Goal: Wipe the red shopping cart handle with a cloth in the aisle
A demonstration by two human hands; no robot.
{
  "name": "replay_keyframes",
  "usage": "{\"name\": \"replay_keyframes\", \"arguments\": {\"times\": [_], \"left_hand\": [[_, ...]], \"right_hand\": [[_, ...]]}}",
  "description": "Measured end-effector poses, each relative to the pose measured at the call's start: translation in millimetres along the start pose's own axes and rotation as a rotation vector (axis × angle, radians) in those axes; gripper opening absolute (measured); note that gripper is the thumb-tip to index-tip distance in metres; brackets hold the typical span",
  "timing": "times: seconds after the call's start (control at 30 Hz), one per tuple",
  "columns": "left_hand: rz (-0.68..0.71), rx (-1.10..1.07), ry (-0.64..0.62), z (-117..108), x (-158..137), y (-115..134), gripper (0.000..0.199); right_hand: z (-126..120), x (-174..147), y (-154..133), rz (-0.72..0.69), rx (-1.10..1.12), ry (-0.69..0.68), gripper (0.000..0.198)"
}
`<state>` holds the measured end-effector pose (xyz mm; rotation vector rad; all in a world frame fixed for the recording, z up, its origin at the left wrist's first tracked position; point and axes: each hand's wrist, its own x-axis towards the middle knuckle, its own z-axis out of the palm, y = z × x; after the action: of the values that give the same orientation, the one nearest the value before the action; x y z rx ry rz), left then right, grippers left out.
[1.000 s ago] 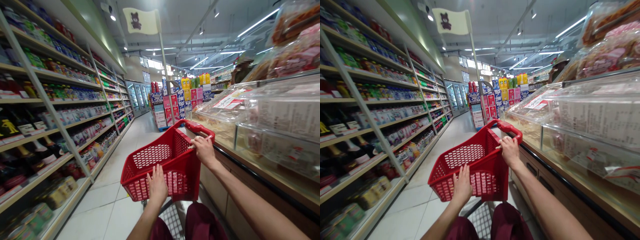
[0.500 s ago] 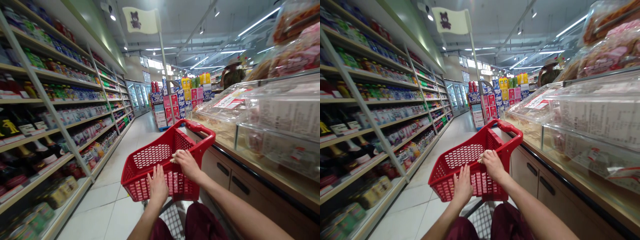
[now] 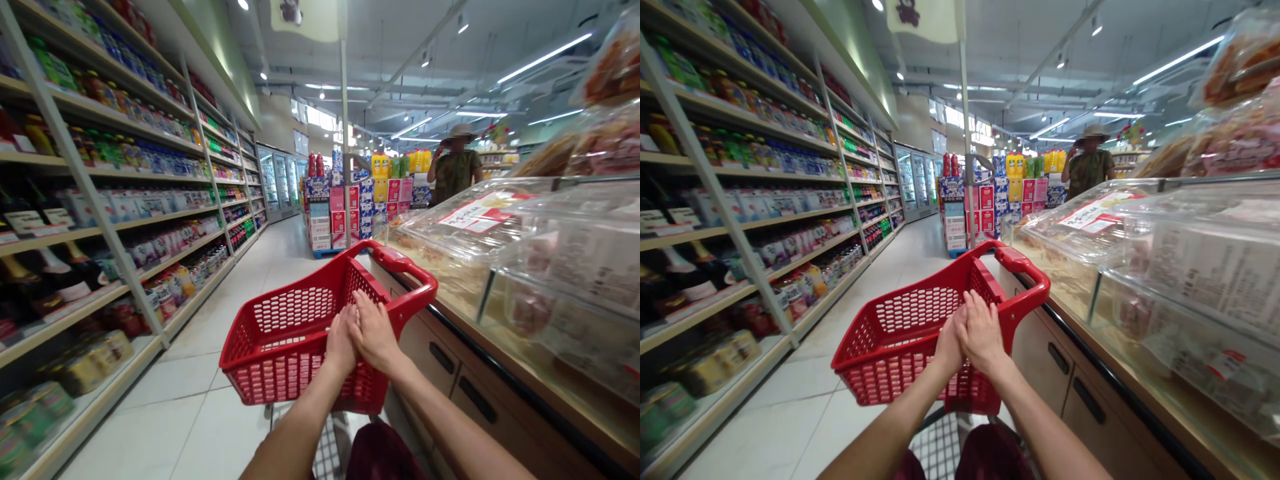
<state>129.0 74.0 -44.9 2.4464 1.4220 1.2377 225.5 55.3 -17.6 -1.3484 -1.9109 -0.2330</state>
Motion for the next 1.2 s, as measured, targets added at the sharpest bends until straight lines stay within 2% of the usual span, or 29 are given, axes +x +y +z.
{"name": "replay_keyframes", "arguments": {"times": [0.07, 0.13, 0.2, 0.27, 0.33, 0.47, 0.53, 0.63, 0.7, 0.77, 0.87, 0.93, 1.0, 1.07, 1.2], "left_hand": [[-0.003, 0.064, -0.05, -13.0, -6.7, -17.7, 0.047], [-0.048, 0.201, -0.094, -38.1, -23.1, -42.6, 0.046], [-0.152, 0.332, -0.082, -65.1, -41.2, -66.8, 0.045], [-0.262, 0.379, -0.056, -80.8, -52.5, -80.4, 0.045], [-0.29, 0.316, -0.046, -78.3, -52.2, -78.4, 0.046], [-0.2, 0.163, -0.046, -47.8, -31.7, -51.3, 0.046], [-0.177, 0.151, -0.067, -47.2, -31.3, -52.1, 0.044], [-0.198, 0.206, -0.104, -77.9, -55.7, -86.5, 0.042], [-0.266, 0.317, -0.054, -104.4, -77.5, -115.2, 0.039], [-0.289, 0.395, -0.03, -117.8, -90.9, -130.1, 0.038], [-0.225, 0.402, -0.058, -102.4, -87.8, -117.6, 0.037], [-0.133, 0.4, -0.063, -84.6, -80.4, -101.6, 0.039], [-0.082, 0.418, -0.065, -79.8, -81.2, -97.2, 0.04], [-0.109, 0.464, -0.048, -93.7, -94.0, -109.9, 0.039], [-0.329, 0.582, 0.066, -137.3, -126.5, -150.6, 0.035]], "right_hand": [[-7.3, 1.8, 14.9, -0.035, -0.1, 0.001, 0.046], [-12.5, 3.0, 25.7, -0.089, -0.154, -0.016, 0.041], [-13.1, 2.9, 27.5, -0.132, -0.186, -0.021, 0.039], [-9.8, 2.2, 20.2, -0.125, -0.21, -0.006, 0.037], [-5.0, 1.3, 8.0, -0.108, -0.222, 0.005, 0.036], [2.3, -0.6, -7.1, -0.139, -0.208, 0.0, 0.033], [3.1, -1.4, -5.6, -0.157, -0.198, -0.007, 0.033], [2.3, -2.9, 0.0, -0.147, -0.199, -0.014, 0.033], [2.4, -3.9, 0.0, -0.127, -0.207, -0.02, 0.034], [3.9, -4.7, -4.4, -0.093, -0.225, -0.017, 0.033], [7.8, -5.8, -13.4, -0.075, -0.241, -0.037, 0.031], [9.8, -6.6, -15.1, -0.109, -0.228, -0.073, 0.029], [10.3, -7.2, -11.9, -0.143, -0.21, -0.091, 0.028], [9.9, -7.9, -6.5, -0.157, -0.199, -0.085, 0.028], [11.1, -9.4, -3.7, -0.128, -0.201, -0.07, 0.027]]}}
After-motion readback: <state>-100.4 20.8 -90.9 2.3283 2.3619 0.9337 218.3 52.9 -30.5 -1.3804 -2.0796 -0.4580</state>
